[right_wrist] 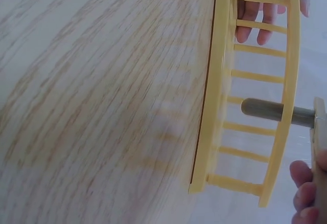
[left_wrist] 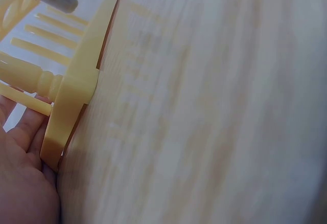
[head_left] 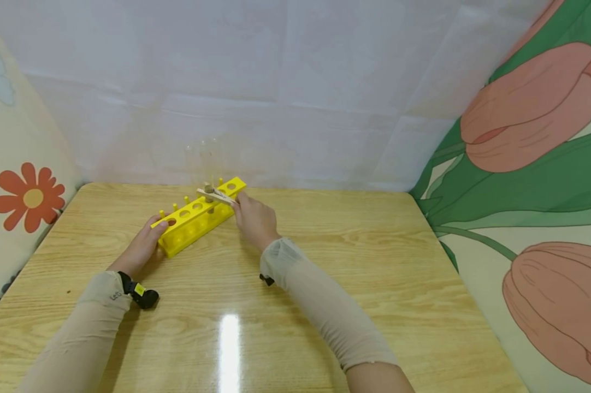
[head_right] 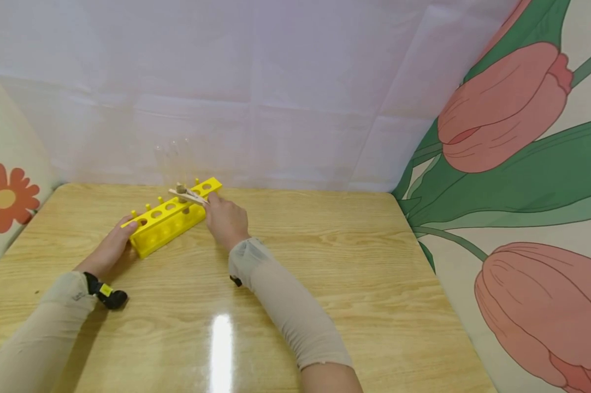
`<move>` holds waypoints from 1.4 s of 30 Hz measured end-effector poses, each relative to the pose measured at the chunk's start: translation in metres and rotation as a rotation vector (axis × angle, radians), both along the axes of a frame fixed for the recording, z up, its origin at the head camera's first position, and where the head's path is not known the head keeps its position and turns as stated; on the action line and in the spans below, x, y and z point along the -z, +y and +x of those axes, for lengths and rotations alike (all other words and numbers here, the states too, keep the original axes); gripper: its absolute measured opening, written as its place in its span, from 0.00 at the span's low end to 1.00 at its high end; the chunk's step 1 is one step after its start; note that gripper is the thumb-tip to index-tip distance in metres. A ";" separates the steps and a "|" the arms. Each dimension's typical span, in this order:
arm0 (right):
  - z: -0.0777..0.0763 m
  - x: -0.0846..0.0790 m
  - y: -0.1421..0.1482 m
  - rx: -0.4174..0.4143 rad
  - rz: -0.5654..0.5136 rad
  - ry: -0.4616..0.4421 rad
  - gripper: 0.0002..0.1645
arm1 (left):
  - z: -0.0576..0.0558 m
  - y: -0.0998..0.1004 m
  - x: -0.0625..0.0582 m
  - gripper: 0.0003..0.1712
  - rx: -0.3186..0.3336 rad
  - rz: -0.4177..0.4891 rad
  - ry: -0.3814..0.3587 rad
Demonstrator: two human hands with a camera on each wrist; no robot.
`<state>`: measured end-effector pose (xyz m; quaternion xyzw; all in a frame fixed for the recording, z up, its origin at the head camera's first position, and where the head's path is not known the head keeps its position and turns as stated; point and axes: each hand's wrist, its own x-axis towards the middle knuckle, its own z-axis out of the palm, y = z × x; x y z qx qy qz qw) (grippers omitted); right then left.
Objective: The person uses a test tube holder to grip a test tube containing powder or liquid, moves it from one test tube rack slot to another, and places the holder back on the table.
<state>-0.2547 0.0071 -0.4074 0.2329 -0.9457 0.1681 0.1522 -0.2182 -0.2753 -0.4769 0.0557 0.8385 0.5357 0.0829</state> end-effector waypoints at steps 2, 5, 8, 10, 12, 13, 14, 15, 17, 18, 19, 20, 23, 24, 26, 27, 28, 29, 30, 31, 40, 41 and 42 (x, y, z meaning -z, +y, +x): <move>0.000 -0.001 -0.001 0.001 -0.015 -0.008 0.13 | 0.000 0.000 0.000 0.42 0.002 -0.003 -0.004; 0.001 -0.002 -0.002 -0.003 -0.037 -0.006 0.13 | 0.000 0.000 -0.002 0.42 0.001 -0.006 -0.014; 0.001 -0.002 -0.002 -0.012 -0.059 0.011 0.13 | 0.001 0.000 -0.003 0.43 -0.004 -0.007 -0.024; 0.002 -0.002 -0.002 -0.018 -0.070 0.024 0.13 | 0.001 0.001 -0.003 0.43 -0.007 -0.007 -0.025; 0.002 -0.002 -0.001 -0.021 -0.077 0.039 0.13 | 0.001 0.001 -0.003 0.43 -0.006 -0.004 -0.029; 0.002 -0.002 -0.001 -0.024 -0.080 0.044 0.12 | 0.001 0.001 -0.002 0.43 -0.006 -0.003 -0.030; 0.002 -0.002 -0.001 -0.027 -0.082 0.049 0.12 | 0.001 0.002 -0.002 0.43 -0.005 -0.001 -0.032; 0.002 -0.001 -0.001 -0.027 -0.078 0.054 0.12 | 0.001 0.002 -0.002 0.43 -0.004 -0.001 -0.033; 0.001 -0.001 0.000 -0.030 -0.082 0.064 0.12 | 0.001 0.001 -0.002 0.44 -0.002 0.000 -0.041; 0.001 0.000 0.000 -0.030 -0.080 0.069 0.12 | 0.001 0.001 -0.002 0.44 -0.002 0.000 -0.042; 0.001 0.000 0.000 -0.030 -0.080 0.072 0.12 | 0.001 0.001 -0.001 0.44 -0.003 0.000 -0.043; 0.001 0.000 0.000 -0.028 -0.078 0.077 0.13 | 0.001 0.001 -0.001 0.44 -0.004 -0.002 -0.040; 0.000 0.000 0.000 -0.024 -0.080 0.087 0.13 | 0.001 0.001 -0.002 0.43 -0.005 -0.002 -0.033; 0.000 -0.001 0.000 -0.022 -0.081 0.088 0.13 | 0.001 0.001 -0.002 0.43 -0.005 0.000 -0.030; -0.001 -0.002 0.001 -0.022 -0.082 0.091 0.13 | 0.001 0.000 -0.002 0.43 -0.004 0.001 -0.028; -0.001 -0.002 0.001 -0.023 -0.081 0.093 0.13 | 0.001 0.000 -0.002 0.43 -0.005 0.005 -0.031; -0.001 -0.003 0.001 -0.024 -0.079 0.094 0.14 | 0.001 0.000 -0.003 0.43 -0.004 0.005 -0.031; 0.000 -0.004 0.001 -0.026 -0.080 0.094 0.14 | 0.001 0.000 -0.003 0.43 -0.004 0.004 -0.031; 0.000 -0.004 0.001 -0.026 -0.077 0.095 0.14 | 0.001 0.000 -0.003 0.43 -0.004 0.001 -0.031; -0.001 -0.004 0.002 -0.028 -0.073 0.097 0.14 | 0.001 0.000 -0.002 0.43 -0.004 0.001 -0.031; -0.002 -0.006 0.003 -0.047 -0.095 0.126 0.14 | 0.000 -0.001 -0.001 0.42 -0.004 0.006 -0.032; -0.001 -0.006 0.004 -0.048 -0.097 0.131 0.14 | 0.000 -0.001 -0.001 0.42 -0.004 0.006 -0.033; -0.001 -0.007 0.004 -0.049 -0.100 0.135 0.14 | 0.000 0.000 -0.001 0.42 -0.005 0.007 -0.035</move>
